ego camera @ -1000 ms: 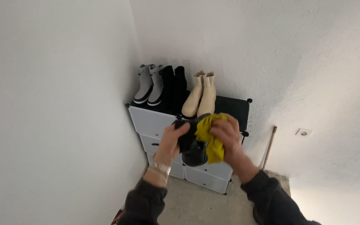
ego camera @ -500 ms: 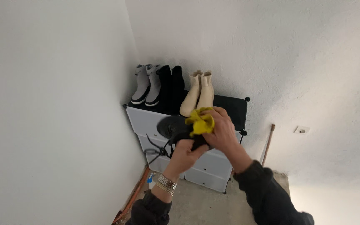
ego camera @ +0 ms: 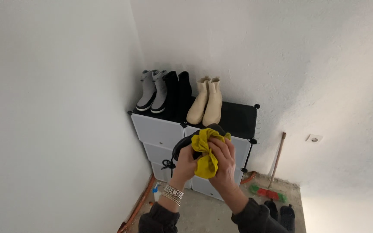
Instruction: Cleaning a black boot with a yellow cloth and organizing it in a modular shoe rack
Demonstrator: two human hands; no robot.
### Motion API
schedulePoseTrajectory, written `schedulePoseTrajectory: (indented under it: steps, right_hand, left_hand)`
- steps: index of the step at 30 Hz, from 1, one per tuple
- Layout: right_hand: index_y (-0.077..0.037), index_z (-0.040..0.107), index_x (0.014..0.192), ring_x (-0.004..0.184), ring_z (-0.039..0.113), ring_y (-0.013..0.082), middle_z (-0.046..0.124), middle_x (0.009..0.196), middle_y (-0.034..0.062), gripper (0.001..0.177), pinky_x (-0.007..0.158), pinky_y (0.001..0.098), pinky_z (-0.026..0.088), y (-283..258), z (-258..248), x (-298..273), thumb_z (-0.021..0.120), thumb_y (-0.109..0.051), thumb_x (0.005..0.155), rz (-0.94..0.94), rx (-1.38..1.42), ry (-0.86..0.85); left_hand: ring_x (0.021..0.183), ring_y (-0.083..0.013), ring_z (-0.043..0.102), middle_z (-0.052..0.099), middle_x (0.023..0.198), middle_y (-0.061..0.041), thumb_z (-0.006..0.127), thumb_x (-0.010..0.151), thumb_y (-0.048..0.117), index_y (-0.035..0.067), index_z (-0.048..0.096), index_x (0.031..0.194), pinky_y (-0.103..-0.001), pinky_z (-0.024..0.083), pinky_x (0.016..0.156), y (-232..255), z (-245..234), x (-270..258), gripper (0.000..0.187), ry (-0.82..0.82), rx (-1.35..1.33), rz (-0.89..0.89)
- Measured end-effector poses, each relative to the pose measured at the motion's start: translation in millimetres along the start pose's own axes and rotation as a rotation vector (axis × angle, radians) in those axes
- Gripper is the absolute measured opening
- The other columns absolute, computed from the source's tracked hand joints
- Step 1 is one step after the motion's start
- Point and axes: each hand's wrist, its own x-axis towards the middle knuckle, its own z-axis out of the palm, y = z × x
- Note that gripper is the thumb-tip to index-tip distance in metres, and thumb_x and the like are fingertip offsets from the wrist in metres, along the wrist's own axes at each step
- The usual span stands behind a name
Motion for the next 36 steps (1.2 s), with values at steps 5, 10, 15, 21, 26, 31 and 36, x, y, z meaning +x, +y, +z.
schedulePoseTrajectory:
  steps: [5,10,15,21,26,31,36]
  right_hand:
    - [-0.011,0.077,0.107,0.115,0.062,0.0348,0.074,0.109,0.0039,0.027,0.097,0.0511,0.046,54.9,25.7,33.4,0.067,-0.027,0.088,0.04,0.06,-0.285]
    - [-0.009,0.076,0.105,0.114,0.061,0.0326,0.073,0.109,0.0046,0.023,0.103,0.0468,0.044,37.2,30.1,31.0,0.07,-0.023,0.087,0.009,0.085,-0.22]
    - [-0.006,0.071,0.115,0.119,0.056,0.0348,0.069,0.119,0.0075,0.033,0.112,0.046,0.037,1.5,14.2,2.0,0.071,-0.029,0.092,0.061,0.084,-0.075]
    - [-0.004,0.069,0.114,0.116,0.058,0.0373,0.068,0.114,0.0108,0.028,0.108,0.0487,0.04,59.1,40.3,26.9,0.072,-0.023,0.092,-0.04,0.213,-0.053]
    - [-0.003,0.064,0.124,0.125,0.057,0.0347,0.065,0.128,0.0137,0.03,0.116,0.0524,0.034,25.0,30.4,46.5,0.065,-0.019,0.098,-0.258,0.134,0.017]
    - [-0.001,0.068,0.115,0.128,0.051,0.0455,0.065,0.125,0.015,0.031,0.114,0.0549,0.038,28.4,31.5,6.7,0.066,-0.028,0.099,-0.239,0.133,0.02]
    - [-0.003,0.071,0.112,0.125,0.052,0.0462,0.065,0.119,0.0116,0.03,0.112,0.0535,0.04,52.9,23.9,-17.6,0.065,-0.029,0.099,-0.257,0.086,-0.021]
  left_hand:
    - [0.067,-0.0112,0.056,0.059,0.065,-0.013,0.069,0.092,-0.003,-0.008,0.063,0.089,-0.029,0.049,0.06,-22.1,9.2,-17.9,0.009,-0.051,0.157,-0.02]
    - [0.06,-0.0111,0.05,0.057,0.065,-0.007,0.07,0.087,-0.005,-0.003,0.065,0.088,-0.029,0.047,0.056,-29.8,6.8,-3.8,0.005,0.017,-0.01,-0.033]
    - [0.069,-0.0164,0.059,0.065,0.074,-0.011,0.074,0.085,-0.002,-0.006,0.067,0.098,-0.036,0.053,0.07,-50.2,-0.7,-5.3,0.016,0.052,-0.08,-0.02]
    - [0.068,-0.0193,0.063,0.068,0.075,-0.01,0.077,0.086,-0.001,-0.001,0.072,0.099,-0.039,0.056,0.072,-17.7,3.7,5.4,0.014,0.053,0.017,0.064]
    - [0.078,-0.0196,0.067,0.071,0.084,-0.008,0.074,0.093,0.009,0.003,0.077,0.106,-0.041,0.057,0.078,-8.2,4.8,12.7,0.015,0.3,-0.433,-0.234]
    - [0.087,-0.0246,0.065,0.069,0.091,-0.011,0.073,0.085,0.008,0.001,0.071,0.104,-0.042,0.056,0.081,-33.2,-5.4,14.5,0.021,0.46,-0.637,-0.485]
    - [0.089,-0.0273,0.063,0.067,0.092,-0.011,0.076,0.086,0.009,0.005,0.071,0.098,-0.044,0.052,0.09,-16.9,3.2,15.3,0.013,0.599,-0.851,-0.55]
